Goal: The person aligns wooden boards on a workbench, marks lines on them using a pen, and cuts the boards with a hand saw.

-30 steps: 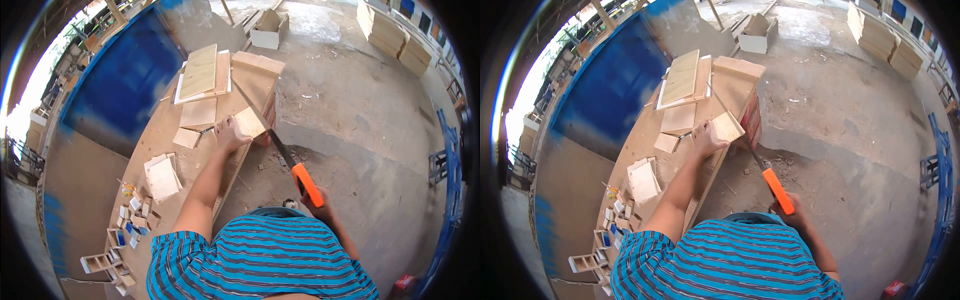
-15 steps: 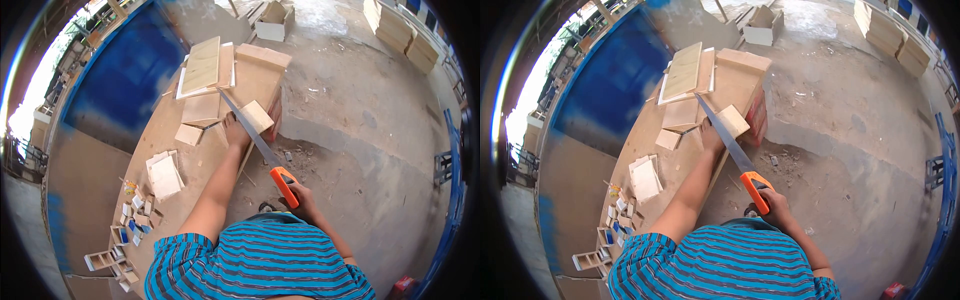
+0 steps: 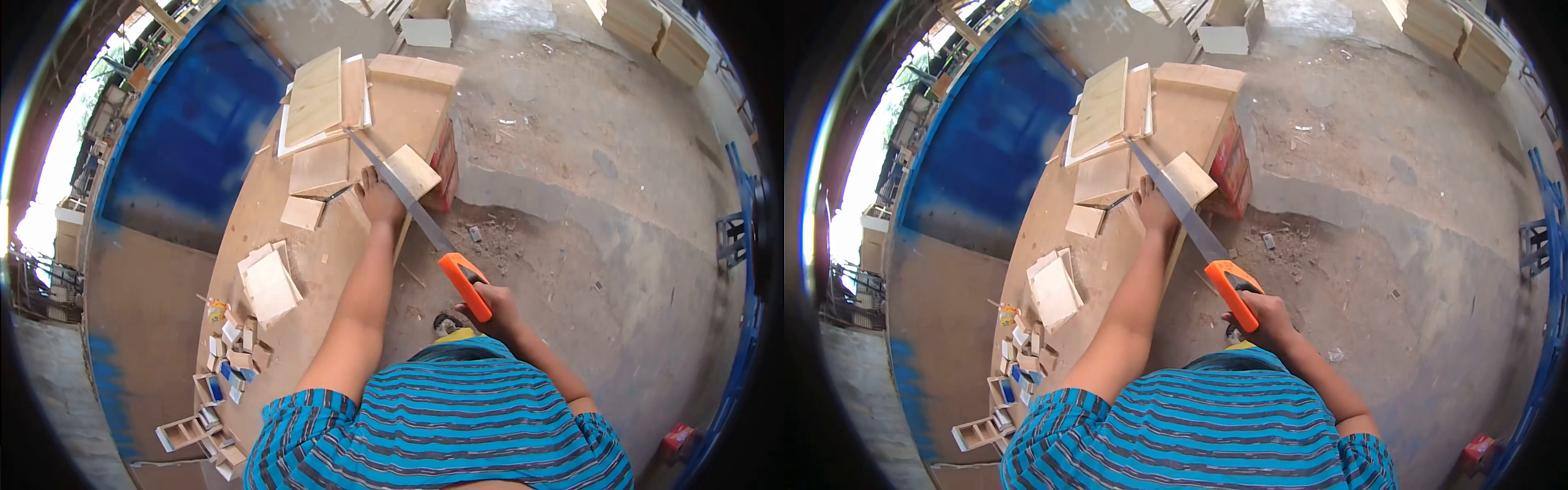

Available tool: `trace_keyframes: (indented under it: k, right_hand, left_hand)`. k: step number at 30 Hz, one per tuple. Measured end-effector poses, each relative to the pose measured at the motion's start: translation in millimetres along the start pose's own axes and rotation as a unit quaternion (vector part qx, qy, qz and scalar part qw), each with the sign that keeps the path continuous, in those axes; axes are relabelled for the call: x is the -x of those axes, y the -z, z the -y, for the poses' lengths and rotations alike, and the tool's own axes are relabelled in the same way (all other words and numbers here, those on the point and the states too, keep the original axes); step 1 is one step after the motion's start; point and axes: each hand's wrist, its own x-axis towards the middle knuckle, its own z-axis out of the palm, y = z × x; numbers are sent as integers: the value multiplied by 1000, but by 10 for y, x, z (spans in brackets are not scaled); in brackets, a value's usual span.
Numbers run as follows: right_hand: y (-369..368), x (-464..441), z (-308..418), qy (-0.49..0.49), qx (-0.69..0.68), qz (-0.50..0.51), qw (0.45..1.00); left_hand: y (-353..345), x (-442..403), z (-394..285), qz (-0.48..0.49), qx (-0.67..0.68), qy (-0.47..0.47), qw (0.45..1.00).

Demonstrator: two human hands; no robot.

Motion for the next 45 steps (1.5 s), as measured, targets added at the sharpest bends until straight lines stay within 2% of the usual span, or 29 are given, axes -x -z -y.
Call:
trace_keyframes:
  k: [2, 6, 9, 12, 14, 16, 20, 21, 26, 29, 32, 35, 38, 45]
  right_hand:
    - [-15, -20, 6, 44, 20, 7, 999]
    - [26, -12, -15, -1, -35, 4, 999]
    - [103, -11, -84, -74, -88, 11, 993]
    - [179, -48, -92, -39, -43, 6, 998]
    - [204, -65, -32, -44, -72, 18, 996]
    - [193, -83, -75, -24, -44, 16, 999]
    - [275, -99, -150, -67, -78, 23, 994]
    - [277, -115, -163, -49, -102, -2, 994]
    - [154, -5, -199, -59, -74, -9, 995]
    - [68, -9, -145, -48, -36, -6, 998]
    - [-22, -149, -105, -25, -74, -36, 996]
    - [-25, -137, -172, -28, -72, -15, 997]
    - [54, -39, -252, -20, -83, -16, 996]
    - [412, 465, -112, -81, -66, 26, 994]
  left_hand:
    - [110, 31, -88, 21, -10, 12, 1000]
    - [-20, 9, -39, -16, 6, 22, 1000]
    - [-55, -41, -40, -16, 26, 34, 999]
    - [2, -36, -52, 6, 19, 33, 999]
    - [90, 8, -85, 28, 2, 21, 999]
    - [53, 8, -88, 10, 7, 22, 1000]
    - [-84, -36, -3, -16, 8, 21, 1000]
    - [-109, -57, 16, -15, 7, 22, 1000]
    - [-194, -46, 59, -27, -22, 10, 999]
    - [-171, -50, 48, -24, -6, 10, 1000]
    - [-102, -44, 13, -22, -8, 12, 1000]
    - [-22, -55, -15, -3, -3, 14, 1000]
    - [-136, -60, 8, -74, 9, 1, 997]
    - [-30, 35, -128, -80, 31, 12, 996]
